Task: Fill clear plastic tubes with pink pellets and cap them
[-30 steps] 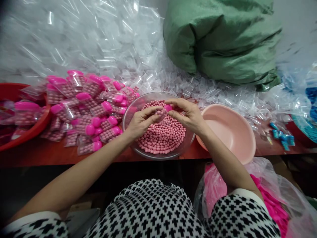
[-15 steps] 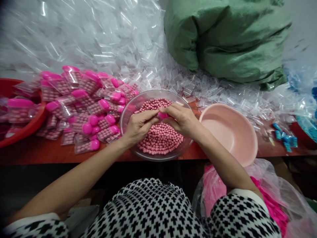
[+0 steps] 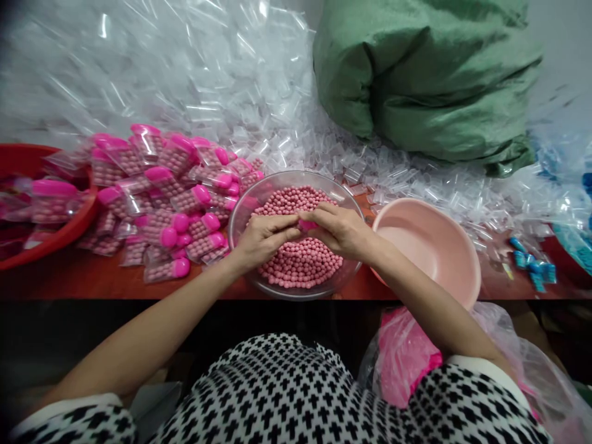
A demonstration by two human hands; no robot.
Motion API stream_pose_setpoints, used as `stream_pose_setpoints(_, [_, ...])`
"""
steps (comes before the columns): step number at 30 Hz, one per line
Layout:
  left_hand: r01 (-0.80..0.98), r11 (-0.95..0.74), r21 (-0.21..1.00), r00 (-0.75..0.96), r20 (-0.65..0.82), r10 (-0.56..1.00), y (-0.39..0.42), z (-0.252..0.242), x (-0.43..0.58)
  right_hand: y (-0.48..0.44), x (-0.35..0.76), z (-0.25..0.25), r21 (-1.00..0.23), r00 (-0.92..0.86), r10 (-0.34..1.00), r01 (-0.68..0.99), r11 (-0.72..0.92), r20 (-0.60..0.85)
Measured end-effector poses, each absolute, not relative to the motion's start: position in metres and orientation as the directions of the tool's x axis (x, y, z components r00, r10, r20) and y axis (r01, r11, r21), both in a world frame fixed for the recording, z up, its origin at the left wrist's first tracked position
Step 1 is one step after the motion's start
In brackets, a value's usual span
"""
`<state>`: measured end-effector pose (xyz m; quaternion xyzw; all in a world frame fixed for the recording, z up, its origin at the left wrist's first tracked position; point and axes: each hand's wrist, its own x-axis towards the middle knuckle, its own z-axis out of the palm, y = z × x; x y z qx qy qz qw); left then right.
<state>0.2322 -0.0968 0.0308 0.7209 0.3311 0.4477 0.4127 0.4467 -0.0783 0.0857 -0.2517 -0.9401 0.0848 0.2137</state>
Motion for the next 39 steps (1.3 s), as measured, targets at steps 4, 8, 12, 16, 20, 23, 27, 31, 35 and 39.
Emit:
stream_pose_setpoints(4, [0.196,-0.519,0.832,0.339,0.439,0.832,-0.096,0.026,0.235,-0.083,0.441,0.083,-0.095,-0.796,0.502,0.502,0.86,0.337])
stream_pose_setpoints(8, [0.294,-0.569,0.768,0.307,0.488,0.817,-0.094,0.021,0.231,-0.073,0.431,0.076,-0.139,-0.802,0.499,0.481,0.865,0.329])
stream_pose_setpoints(12, [0.081,-0.407,0.91,0.249,0.377,0.892,-0.091,0.025,0.231,-0.066,0.437,0.079,-0.591,-0.646,0.68,0.412,0.693,0.346])
stream_pose_setpoints(16, [-0.279,-0.123,0.952,0.214,0.186,0.959,-0.083,0.025,0.234,-0.071,0.451,0.075,-0.975,-0.451,0.879,0.073,0.211,0.157])
stream_pose_setpoints(20, [-0.281,-0.136,0.95,0.205,0.198,0.959,-0.081,0.022,0.234,-0.072,0.452,0.064,-0.993,-0.353,0.934,-0.117,0.008,0.049])
stream_pose_setpoints(23, [-0.132,-0.316,0.94,0.191,0.337,0.922,-0.083,0.021,0.233,-0.067,0.442,0.066,-0.985,-0.352,0.935,-0.145,-0.094,-0.038])
stream_pose_setpoints(27, [0.016,-0.464,0.885,0.124,0.459,0.88,-0.085,0.02,0.235,-0.064,0.424,0.076,-0.928,-0.524,0.803,-0.059,-0.368,-0.285])
stream_pose_setpoints(31, [0.086,-0.488,0.868,0.068,0.484,0.872,-0.081,0.018,0.235,-0.063,0.403,0.075,-0.889,-0.53,0.784,-0.115,-0.443,-0.322])
stream_pose_setpoints(35, [0.188,-0.485,0.854,0.041,0.486,0.873,-0.078,0.019,0.232,-0.056,0.382,0.067,-0.887,-0.425,0.848,-0.183,-0.424,-0.317])
stream_pose_setpoints(39, [0.318,-0.475,0.82,0.029,0.493,0.87,-0.081,0.022,0.227,-0.05,0.37,0.065,-0.84,-0.435,0.799,-0.156,-0.52,-0.414])
